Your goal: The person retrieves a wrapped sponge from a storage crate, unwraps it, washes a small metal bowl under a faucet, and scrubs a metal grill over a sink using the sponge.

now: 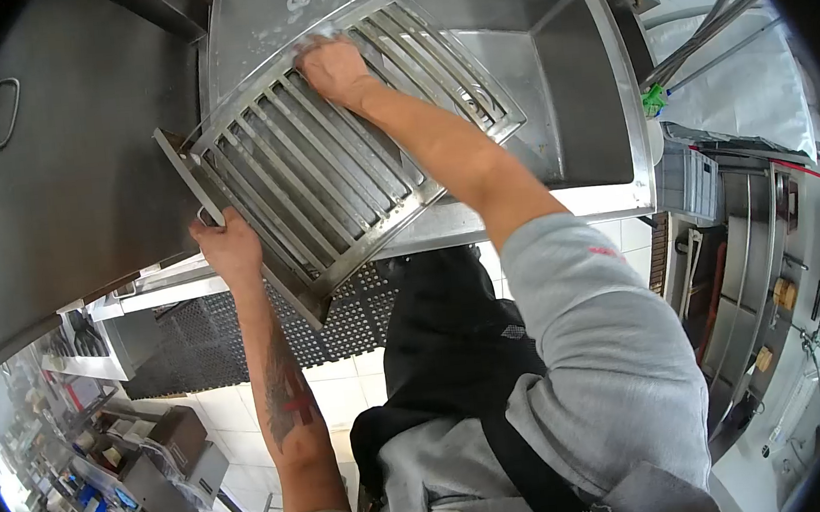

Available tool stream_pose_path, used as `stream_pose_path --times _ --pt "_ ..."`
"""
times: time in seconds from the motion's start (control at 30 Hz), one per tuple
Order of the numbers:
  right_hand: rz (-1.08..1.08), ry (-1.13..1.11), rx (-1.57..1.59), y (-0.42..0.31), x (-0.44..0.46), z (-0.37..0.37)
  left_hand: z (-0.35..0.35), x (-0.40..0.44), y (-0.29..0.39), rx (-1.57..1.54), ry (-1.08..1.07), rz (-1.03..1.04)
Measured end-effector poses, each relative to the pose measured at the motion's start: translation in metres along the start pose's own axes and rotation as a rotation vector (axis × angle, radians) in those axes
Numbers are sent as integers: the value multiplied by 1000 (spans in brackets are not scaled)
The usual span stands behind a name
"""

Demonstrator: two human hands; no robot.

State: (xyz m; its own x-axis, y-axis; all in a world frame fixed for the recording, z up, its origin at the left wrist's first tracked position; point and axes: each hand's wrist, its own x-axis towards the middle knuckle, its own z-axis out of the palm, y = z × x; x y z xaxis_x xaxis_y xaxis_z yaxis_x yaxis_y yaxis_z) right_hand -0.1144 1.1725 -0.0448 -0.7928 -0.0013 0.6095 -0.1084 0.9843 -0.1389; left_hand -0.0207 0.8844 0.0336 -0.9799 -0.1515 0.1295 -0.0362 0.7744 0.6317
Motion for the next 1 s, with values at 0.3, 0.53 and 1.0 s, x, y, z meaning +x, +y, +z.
stream_pose_path --times 0.3,0.53,1.0 --pt "131 -389 -219 -5 11 5 4 3 -8 -30 3 50" --pt "364 -481 -176 27 22 -22 -8 -7 11 -25 -55 -77" --pt "173 -443 -86 28 7 -22 -5 -1 4 -27 -50 -43"
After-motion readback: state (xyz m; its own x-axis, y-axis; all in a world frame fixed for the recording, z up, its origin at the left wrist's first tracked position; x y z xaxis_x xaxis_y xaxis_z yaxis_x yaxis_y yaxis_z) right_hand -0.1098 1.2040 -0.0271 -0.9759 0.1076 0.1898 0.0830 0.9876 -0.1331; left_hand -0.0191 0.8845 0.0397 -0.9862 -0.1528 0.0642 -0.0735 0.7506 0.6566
